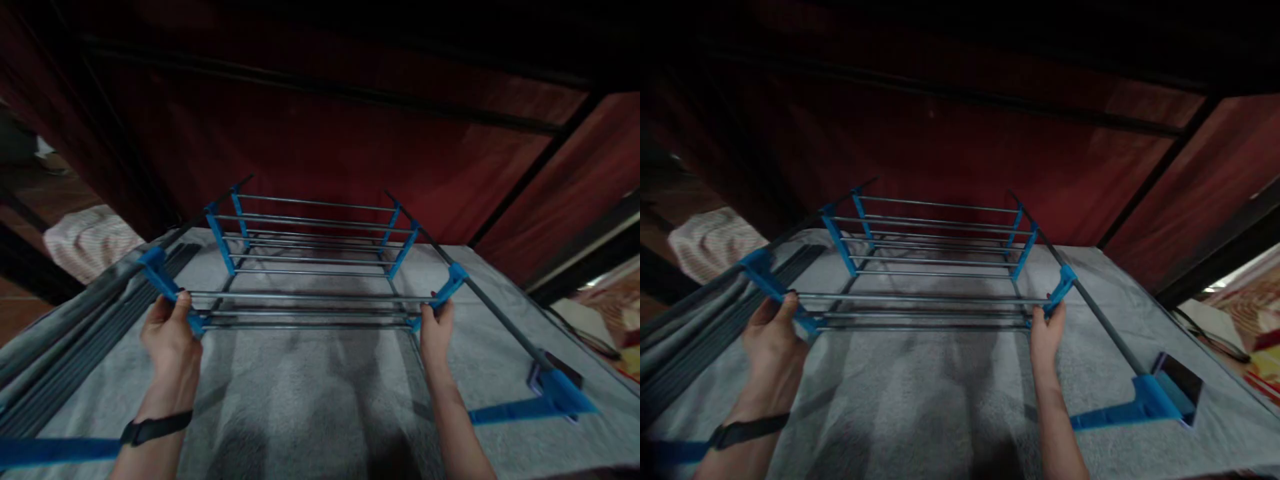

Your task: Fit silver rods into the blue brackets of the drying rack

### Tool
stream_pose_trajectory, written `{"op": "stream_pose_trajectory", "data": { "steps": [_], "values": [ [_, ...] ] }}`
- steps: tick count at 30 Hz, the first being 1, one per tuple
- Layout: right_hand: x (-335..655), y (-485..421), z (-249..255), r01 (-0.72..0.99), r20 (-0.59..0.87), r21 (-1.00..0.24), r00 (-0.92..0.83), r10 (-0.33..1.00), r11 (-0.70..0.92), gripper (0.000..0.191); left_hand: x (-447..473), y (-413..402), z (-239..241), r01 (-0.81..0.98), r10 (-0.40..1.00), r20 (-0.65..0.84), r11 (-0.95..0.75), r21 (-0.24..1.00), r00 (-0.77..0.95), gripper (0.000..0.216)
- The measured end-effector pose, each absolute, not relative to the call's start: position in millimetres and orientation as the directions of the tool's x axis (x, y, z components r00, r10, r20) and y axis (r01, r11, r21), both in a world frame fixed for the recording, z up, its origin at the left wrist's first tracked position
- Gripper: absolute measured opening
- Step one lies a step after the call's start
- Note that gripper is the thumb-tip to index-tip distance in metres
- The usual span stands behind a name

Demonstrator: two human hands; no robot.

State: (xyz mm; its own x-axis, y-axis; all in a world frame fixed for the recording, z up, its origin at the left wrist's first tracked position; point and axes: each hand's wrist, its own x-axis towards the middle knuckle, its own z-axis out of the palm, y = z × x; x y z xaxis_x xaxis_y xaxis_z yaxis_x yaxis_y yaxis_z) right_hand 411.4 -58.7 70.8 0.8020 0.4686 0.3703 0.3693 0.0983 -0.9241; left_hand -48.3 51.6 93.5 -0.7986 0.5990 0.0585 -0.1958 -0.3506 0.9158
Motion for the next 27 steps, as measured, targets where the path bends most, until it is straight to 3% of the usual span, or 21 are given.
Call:
{"op": "stream_pose_trajectory", "data": {
  "steps": [8, 19, 27],
  "values": [
    [406, -60, 71, 0.317, 0.362, -0.932, 0.788, 0.498, 0.176, 0.074, -44, 48, 98, -0.112, 0.581, 0.175, -0.424, 0.899, -0.795, 0.034],
    [411, -61, 69, 0.298, 0.337, -0.941, 0.792, 0.509, 0.16, 0.07, -43, 44, 97, 0.023, 0.633, 0.246, -0.339, 0.941, -0.734, 0.012],
    [412, -73, 70, 0.306, 0.351, -0.936, 0.776, 0.524, 0.173, 0.07, -49, 49, 88, -0.046, 0.614, 0.188, -0.344, 0.938, -0.767, 0.025]
  ]
}}
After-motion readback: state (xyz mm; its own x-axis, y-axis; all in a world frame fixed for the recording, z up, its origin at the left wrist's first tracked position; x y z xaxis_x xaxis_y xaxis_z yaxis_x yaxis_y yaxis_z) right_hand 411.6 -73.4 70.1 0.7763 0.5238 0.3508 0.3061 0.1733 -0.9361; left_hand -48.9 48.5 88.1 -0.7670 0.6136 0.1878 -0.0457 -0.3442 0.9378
